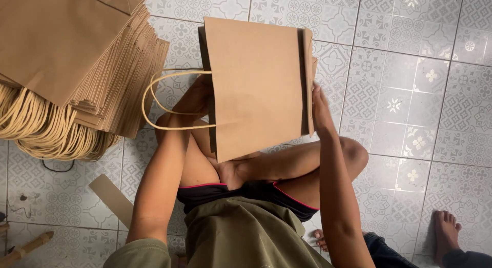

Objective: The person is taking paper bags from a stack, opening them to shape the bottom, and then folding them flat again.

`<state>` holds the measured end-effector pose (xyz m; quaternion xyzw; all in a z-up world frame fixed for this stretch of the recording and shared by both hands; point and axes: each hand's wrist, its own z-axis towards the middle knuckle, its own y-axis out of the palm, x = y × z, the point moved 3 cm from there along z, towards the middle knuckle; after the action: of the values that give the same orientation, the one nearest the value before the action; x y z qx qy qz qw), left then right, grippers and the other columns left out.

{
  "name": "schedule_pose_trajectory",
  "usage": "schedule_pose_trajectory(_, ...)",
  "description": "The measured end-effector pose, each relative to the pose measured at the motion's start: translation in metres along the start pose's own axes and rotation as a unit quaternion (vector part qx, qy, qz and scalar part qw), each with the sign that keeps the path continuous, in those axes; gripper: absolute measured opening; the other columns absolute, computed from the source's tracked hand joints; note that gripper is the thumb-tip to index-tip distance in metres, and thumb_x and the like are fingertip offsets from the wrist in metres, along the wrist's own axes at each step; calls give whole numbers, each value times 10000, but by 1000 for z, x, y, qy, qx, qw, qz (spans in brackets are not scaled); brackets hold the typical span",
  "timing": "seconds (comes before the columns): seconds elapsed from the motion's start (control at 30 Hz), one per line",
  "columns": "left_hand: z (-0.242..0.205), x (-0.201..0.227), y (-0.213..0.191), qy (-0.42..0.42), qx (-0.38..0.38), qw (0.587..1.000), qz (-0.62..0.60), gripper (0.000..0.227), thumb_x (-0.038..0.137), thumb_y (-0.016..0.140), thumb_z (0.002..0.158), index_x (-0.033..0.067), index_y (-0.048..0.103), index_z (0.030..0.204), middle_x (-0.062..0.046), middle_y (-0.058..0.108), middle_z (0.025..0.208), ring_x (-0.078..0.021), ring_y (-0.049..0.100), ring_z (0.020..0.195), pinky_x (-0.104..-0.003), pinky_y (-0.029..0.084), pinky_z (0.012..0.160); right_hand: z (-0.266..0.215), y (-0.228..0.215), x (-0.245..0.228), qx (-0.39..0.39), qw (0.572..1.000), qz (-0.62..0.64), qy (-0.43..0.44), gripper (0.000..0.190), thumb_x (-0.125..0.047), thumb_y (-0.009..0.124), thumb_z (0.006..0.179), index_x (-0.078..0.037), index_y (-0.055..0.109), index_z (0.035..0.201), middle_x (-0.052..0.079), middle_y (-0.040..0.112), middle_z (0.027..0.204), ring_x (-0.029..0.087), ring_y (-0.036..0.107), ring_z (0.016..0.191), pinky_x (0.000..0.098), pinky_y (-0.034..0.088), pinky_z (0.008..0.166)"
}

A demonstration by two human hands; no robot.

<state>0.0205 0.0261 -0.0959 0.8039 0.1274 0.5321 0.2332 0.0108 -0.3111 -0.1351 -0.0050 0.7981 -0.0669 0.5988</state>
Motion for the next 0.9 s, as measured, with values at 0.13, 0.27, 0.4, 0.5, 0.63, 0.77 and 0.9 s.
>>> schedule_pose_trajectory(0.13,8,-7,-14,21,-60,995,-74,145,-6,593,973,1,730,1020,-134,726,881,-272,767,745,-346,632,714,14,-4,70,-91,973,168,132,833,-706,427,1014,-135,312,1609,212,278,1636,447,288,1486,628,198,1216)
schedule_pose_trajectory(0.27,15,-12,-33,38,-73,994,-73,174,12,585,998,-3,683,1141,-141,721,989,-285,768,873,-413,641,808,17,2,44,-87,965,243,39,490,-368,644,1004,-108,561,1411,163,664,1315,322,640,1220,476,466,1072)
schedule_pose_trajectory(0.4,20,-16,-75,-109,42,991,-64,656,658,619,896,184,641,1349,-52,719,1089,-268,759,862,-399,657,569,18,-15,27,-8,974,208,86,300,-229,735,959,-134,663,1234,128,716,904,226,754,810,355,639,729)
schedule_pose_trajectory(0.5,17,6,-66,-106,86,989,-60,678,668,554,909,143,661,1323,-35,712,1201,-272,737,1052,-455,665,757,22,-22,23,9,985,155,77,295,-233,754,963,-131,676,1228,123,711,922,219,732,791,374,628,711)
schedule_pose_trajectory(0.63,26,-28,-115,-91,132,986,-55,532,484,684,936,137,636,1337,-51,752,976,-265,777,934,-467,678,792,30,-31,35,26,985,156,65,313,-256,751,979,-131,669,1254,107,704,952,206,732,828,396,637,742)
schedule_pose_trajectory(0.77,23,-11,-114,-75,156,981,-87,591,618,553,959,176,648,1340,-35,753,888,-226,783,895,-394,679,827,37,-42,34,33,987,140,75,289,-263,746,990,-111,671,1225,96,703,934,200,739,824,384,645,753)
schedule_pose_trajectory(0.9,45,-13,-126,-59,177,982,11,510,585,648,937,198,687,1267,11,698,881,-179,757,792,-266,652,728,43,-43,42,35,987,137,75,259,-231,748,987,-85,672,1188,86,700,931,200,739,839,377,639,762)
